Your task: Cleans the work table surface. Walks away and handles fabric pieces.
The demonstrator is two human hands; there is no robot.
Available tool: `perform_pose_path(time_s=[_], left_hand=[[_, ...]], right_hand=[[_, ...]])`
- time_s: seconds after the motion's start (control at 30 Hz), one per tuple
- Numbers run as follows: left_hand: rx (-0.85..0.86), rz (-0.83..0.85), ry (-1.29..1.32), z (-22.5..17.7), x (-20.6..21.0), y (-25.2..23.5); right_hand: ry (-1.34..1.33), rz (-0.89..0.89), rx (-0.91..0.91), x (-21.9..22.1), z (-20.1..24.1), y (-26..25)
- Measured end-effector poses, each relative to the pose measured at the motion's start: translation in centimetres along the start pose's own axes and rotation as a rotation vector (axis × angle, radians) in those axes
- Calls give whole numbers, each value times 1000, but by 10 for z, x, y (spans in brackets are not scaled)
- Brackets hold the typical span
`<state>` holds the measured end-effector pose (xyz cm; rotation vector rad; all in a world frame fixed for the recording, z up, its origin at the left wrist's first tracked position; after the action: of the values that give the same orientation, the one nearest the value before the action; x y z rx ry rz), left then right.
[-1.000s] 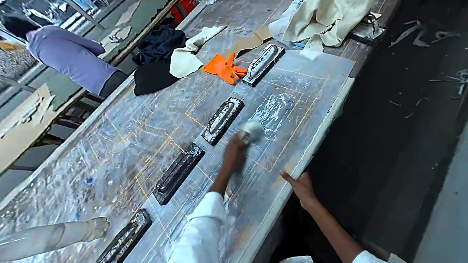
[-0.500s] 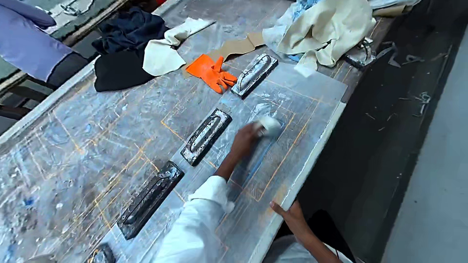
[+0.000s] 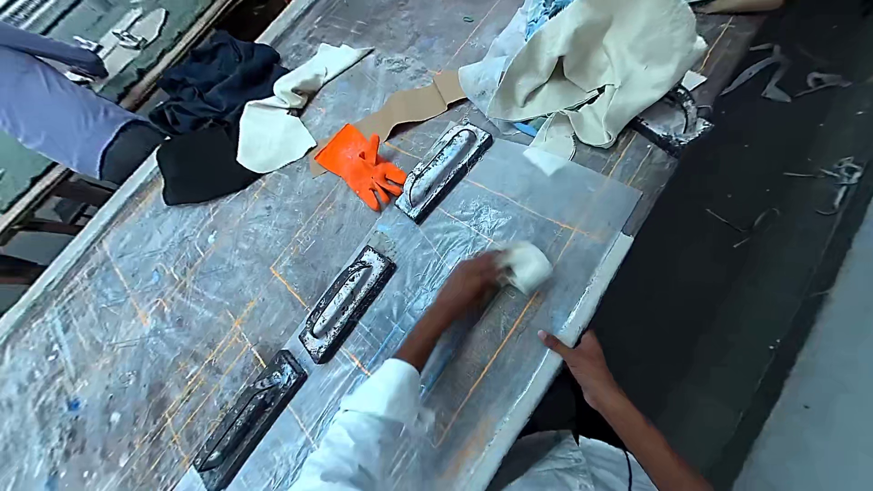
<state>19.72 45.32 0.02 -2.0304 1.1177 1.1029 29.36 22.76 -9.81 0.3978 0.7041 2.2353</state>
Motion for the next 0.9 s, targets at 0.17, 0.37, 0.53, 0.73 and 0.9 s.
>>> perform_pose_path(time_s=[0.17,0.37,0.53,0.73,0.9], left_hand=[[-231,-171,-6,-25,7,11],[-535,-255,-127,38,-33,31],[-201,-134,2,-59,30,-23],[-669,-389,-131,32,-22,-23],[-345,-218,-89,-40,16,53]], right_hand=[[5,86,10,-2,-4,-1],[1,158,42,-1,-7,-2],[-2,156,26,0,0,-3],[-7,187,69,-3,0,2],[21,210,39,-2,0,-1]])
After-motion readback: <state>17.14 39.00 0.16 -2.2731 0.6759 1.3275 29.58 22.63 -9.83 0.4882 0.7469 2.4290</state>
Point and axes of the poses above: each hand's wrist, its own y-axis away from the middle knuckle, its own x-axis out of the palm, z = x × y, the point moved 7 cm from there along -y, towards the middle knuckle, and after that the axes turned 4 degrees about -z, right-handed, at the moved point
